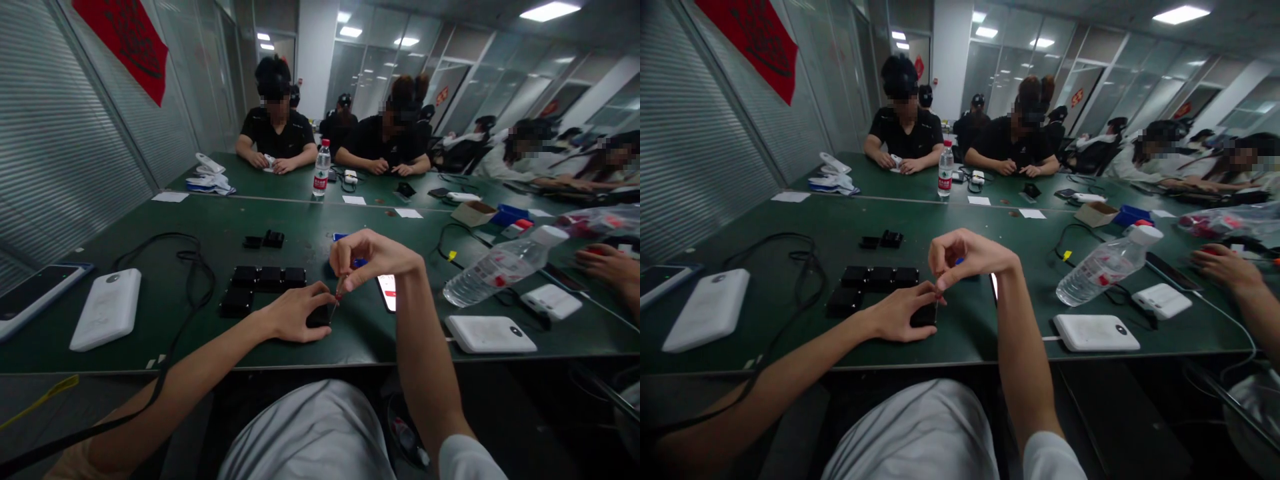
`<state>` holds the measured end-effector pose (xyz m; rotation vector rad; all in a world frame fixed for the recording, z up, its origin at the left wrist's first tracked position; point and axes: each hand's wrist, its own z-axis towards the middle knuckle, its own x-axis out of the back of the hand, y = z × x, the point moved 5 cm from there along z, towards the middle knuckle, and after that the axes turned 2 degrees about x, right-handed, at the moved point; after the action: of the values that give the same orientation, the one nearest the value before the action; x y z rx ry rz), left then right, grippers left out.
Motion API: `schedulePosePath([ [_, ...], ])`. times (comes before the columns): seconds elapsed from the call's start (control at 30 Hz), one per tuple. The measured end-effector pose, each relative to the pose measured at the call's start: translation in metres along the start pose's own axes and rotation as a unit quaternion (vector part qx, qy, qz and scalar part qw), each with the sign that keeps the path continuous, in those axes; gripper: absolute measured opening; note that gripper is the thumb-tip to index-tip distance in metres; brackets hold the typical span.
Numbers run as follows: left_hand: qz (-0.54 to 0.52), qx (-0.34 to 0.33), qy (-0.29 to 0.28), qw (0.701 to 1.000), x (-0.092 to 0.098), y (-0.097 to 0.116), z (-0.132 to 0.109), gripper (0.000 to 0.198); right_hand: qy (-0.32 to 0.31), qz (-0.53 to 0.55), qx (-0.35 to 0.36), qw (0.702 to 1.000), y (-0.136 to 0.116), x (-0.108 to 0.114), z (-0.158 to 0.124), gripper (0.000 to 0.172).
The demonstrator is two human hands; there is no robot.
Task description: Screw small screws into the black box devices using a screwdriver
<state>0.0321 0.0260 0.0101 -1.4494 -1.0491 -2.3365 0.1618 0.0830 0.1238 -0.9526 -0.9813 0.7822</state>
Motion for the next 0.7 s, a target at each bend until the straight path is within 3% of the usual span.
schedulePosePath([
  [0.17,-0.001,-0.005,0.010,1.000,-0.002,-0.001,-0.001,0.048,-0.090,0.166,0.066,0.980,0.025,-0.008,0.006,0.030],
  [0.33,0.006,0.001,0.003,1.000,-0.001,-0.002,-0.001,0.049,-0.111,0.258,0.055,0.958,0.039,-0.015,0.000,0.033],
  [0.47,-0.016,0.009,-0.004,1.000,0.002,-0.002,-0.001,0.053,-0.118,0.268,0.040,0.955,0.043,-0.012,-0.006,0.032],
  [0.7,-0.024,0.010,-0.006,1.000,0.004,0.000,0.001,0.051,-0.109,0.197,0.095,0.970,0.040,-0.004,-0.008,0.017],
])
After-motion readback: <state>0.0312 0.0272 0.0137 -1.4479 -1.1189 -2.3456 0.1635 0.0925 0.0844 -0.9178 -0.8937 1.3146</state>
